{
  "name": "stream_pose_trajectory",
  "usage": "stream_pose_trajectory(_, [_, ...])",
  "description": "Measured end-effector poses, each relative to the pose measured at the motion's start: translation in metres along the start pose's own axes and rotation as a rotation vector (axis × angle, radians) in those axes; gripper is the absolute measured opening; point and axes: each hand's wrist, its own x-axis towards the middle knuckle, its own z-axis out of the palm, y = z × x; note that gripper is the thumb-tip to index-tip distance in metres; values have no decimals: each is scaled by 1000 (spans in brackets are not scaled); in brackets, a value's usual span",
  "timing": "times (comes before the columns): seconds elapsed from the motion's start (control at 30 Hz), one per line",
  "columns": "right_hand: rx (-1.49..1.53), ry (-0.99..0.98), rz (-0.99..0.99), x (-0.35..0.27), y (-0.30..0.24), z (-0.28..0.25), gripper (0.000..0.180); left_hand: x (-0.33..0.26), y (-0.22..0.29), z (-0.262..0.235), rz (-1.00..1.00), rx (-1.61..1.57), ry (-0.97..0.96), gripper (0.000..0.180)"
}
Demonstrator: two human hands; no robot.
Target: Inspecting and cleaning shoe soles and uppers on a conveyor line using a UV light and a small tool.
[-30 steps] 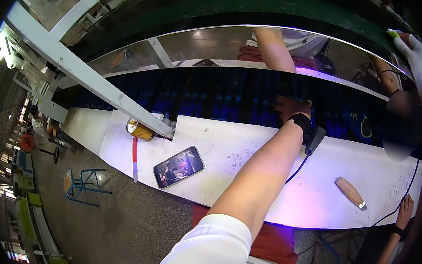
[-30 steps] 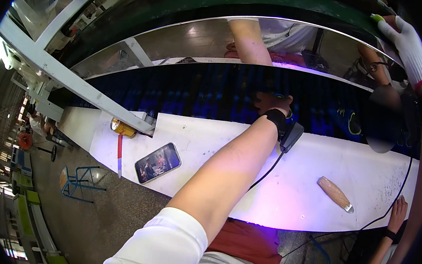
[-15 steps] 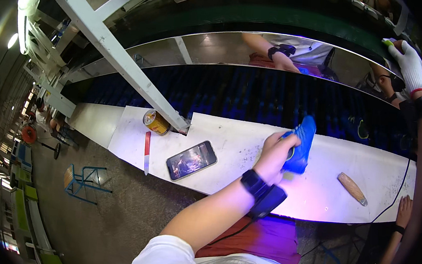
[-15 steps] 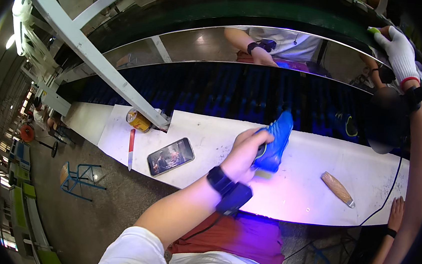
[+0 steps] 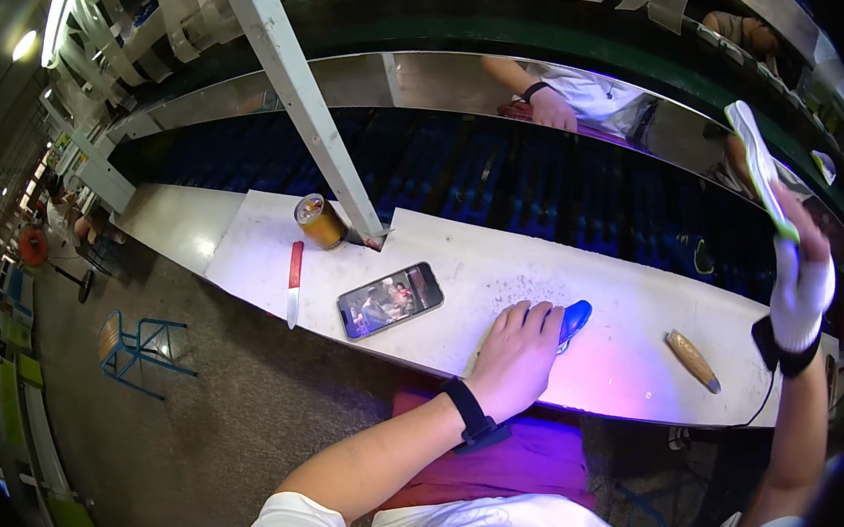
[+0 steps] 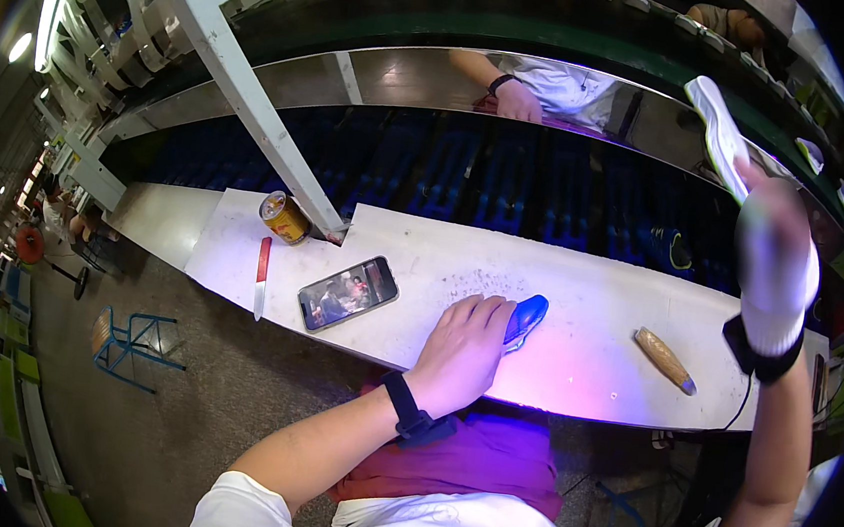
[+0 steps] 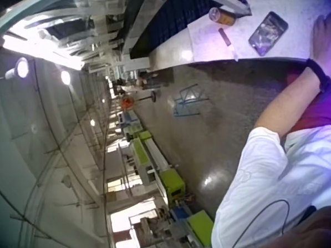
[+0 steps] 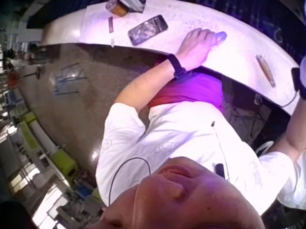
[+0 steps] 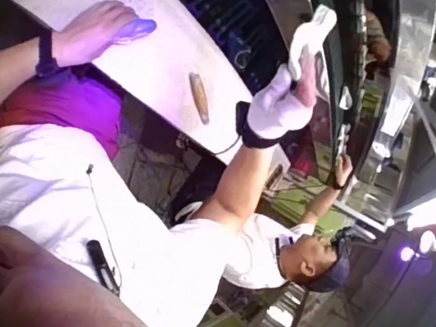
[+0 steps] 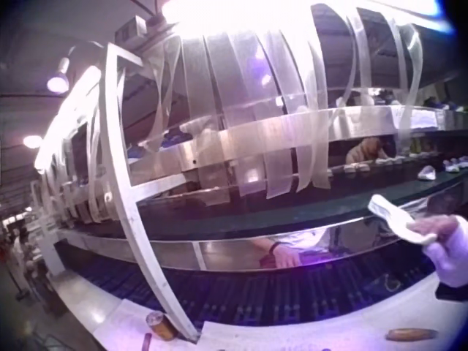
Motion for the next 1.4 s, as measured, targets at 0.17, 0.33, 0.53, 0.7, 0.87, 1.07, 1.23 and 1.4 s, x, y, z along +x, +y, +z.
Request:
stream_pose_trajectory(0.17, [361, -193, 645, -113, -100, -14, 22, 53, 20, -2, -65, -4, -326, 45])
stream_pose_trajectory(0.33, [535, -59, 986, -159, -151, 46, 21, 47, 8, 11, -95, -71, -417, 41])
stream_pose_trajectory(0.53, [888, 290, 1076, -188, -172, 83, 39, -10, 21, 1, 4, -702, 217, 43])
stream_pose_trajectory(0.7, [1069, 201, 1103, -154, -165, 93, 41, -31, 37, -6, -140, -1003, 352, 30])
stream_pose_trajectory(0.87, [1346, 69, 884, -125, -186, 103, 36, -40, 40, -27, -56, -753, 284, 25])
stream_pose_trajectory(1.07, [1570, 105, 1005, -133, -211, 128, 27, -67, 36, -40, -116, -799, 188, 8])
stream_pose_trajectory(1.23, [1459, 164, 984, -134, -227, 130, 23, -90, 53, -24, -174, -1069, 241, 29])
stream_pose_trajectory(1.4, [1301, 201, 816, -142, -235, 139, 27, -102, 67, -12, -316, -1162, 321, 40])
